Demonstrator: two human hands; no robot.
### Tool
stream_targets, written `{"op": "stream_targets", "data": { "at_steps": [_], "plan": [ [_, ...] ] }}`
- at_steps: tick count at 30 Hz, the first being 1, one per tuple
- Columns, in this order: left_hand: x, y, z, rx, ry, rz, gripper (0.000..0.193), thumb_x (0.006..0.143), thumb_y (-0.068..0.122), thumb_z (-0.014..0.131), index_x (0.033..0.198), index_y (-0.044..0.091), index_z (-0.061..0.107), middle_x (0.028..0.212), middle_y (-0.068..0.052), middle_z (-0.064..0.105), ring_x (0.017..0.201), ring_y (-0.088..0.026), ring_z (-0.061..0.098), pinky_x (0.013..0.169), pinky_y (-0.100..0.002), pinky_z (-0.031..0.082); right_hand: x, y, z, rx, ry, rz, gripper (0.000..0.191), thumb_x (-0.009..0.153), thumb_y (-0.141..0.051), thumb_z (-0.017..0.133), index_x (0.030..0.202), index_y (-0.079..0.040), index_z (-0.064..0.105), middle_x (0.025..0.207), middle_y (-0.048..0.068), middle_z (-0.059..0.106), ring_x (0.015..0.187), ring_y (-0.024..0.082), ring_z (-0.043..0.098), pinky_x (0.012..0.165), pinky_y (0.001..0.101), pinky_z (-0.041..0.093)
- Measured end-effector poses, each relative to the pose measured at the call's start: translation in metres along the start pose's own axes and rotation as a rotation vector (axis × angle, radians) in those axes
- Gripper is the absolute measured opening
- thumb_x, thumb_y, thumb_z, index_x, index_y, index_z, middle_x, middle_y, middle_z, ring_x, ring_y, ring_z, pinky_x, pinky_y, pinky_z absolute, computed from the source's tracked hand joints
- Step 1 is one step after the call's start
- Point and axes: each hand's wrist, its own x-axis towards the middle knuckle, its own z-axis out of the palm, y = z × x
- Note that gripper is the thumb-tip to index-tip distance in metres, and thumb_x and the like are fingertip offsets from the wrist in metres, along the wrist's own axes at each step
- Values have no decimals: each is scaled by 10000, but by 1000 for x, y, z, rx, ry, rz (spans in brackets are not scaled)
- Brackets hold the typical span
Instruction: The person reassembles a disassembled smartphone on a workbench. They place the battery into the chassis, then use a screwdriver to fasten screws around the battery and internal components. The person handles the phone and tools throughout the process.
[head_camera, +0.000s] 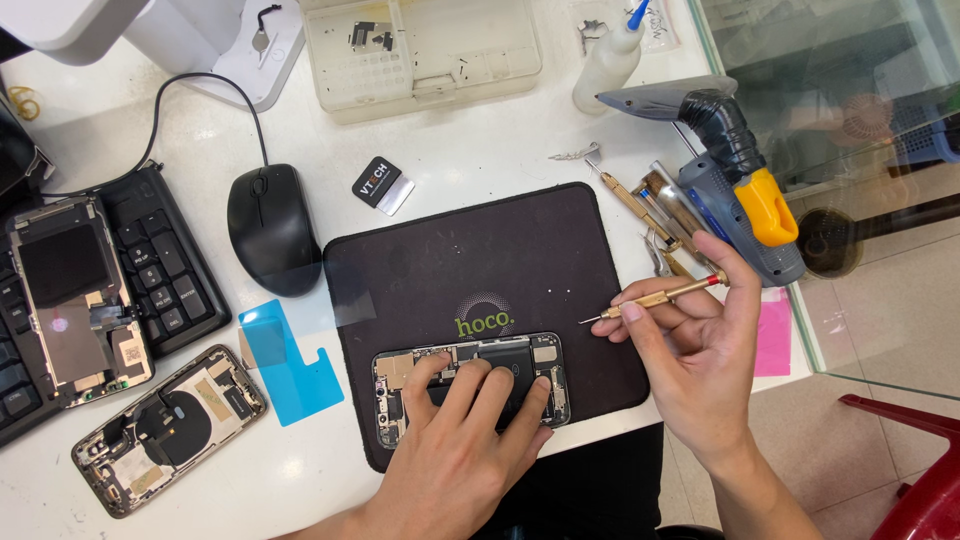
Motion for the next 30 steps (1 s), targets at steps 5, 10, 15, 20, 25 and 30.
{"op": "stream_targets", "data": {
  "at_steps": [5,10,15,20,25,30],
  "plan": [
    [0,0,0,9,4,0,409,940,324,708,1216,25,730,1054,-118,589,1141,-285,551,1075,-578,247,-1,-1,1,2,-19,-13,673,992,92,560,1542,-24,189,1062,196,678,889,230,756,808,327,660],
    [0,0,0,4,4,-3,403,941,322,708,1213,26,730,1053,-120,589,1144,-285,550,1075,-578,244,0,-1,2,-8,-23,-3,678,989,92,561,1543,-25,187,1059,196,680,887,230,758,805,327,654],
    [0,0,1,10,2,-3,408,942,323,707,1218,23,729,1057,-119,589,1148,-285,552,1072,-572,248,1,1,1,10,-21,3,681,992,85,565,1546,-20,182,1071,199,677,888,231,752,808,325,650],
    [0,0,2,4,2,-4,405,940,321,706,1216,26,729,1057,-119,589,1146,-285,550,1070,-575,247,1,2,0,-19,-15,-2,679,992,74,571,1544,-16,186,1043,195,690,864,229,762,771,314,652],
    [-1,0,3,6,-6,-7,407,944,324,706,1220,25,730,1057,-117,590,1150,-284,549,1073,-573,247,2,-2,2,-34,15,23,682,975,70,599,1534,-4,215,993,194,695,814,230,759,705,300,629],
    [-1,0,5,-1,2,-9,400,942,328,706,1212,34,735,1061,-120,592,1152,-290,547,1073,-578,239,3,-4,3,-98,24,28,664,969,65,601,1519,7,234,960,193,713,807,225,773,691,296,649]
  ]
}}
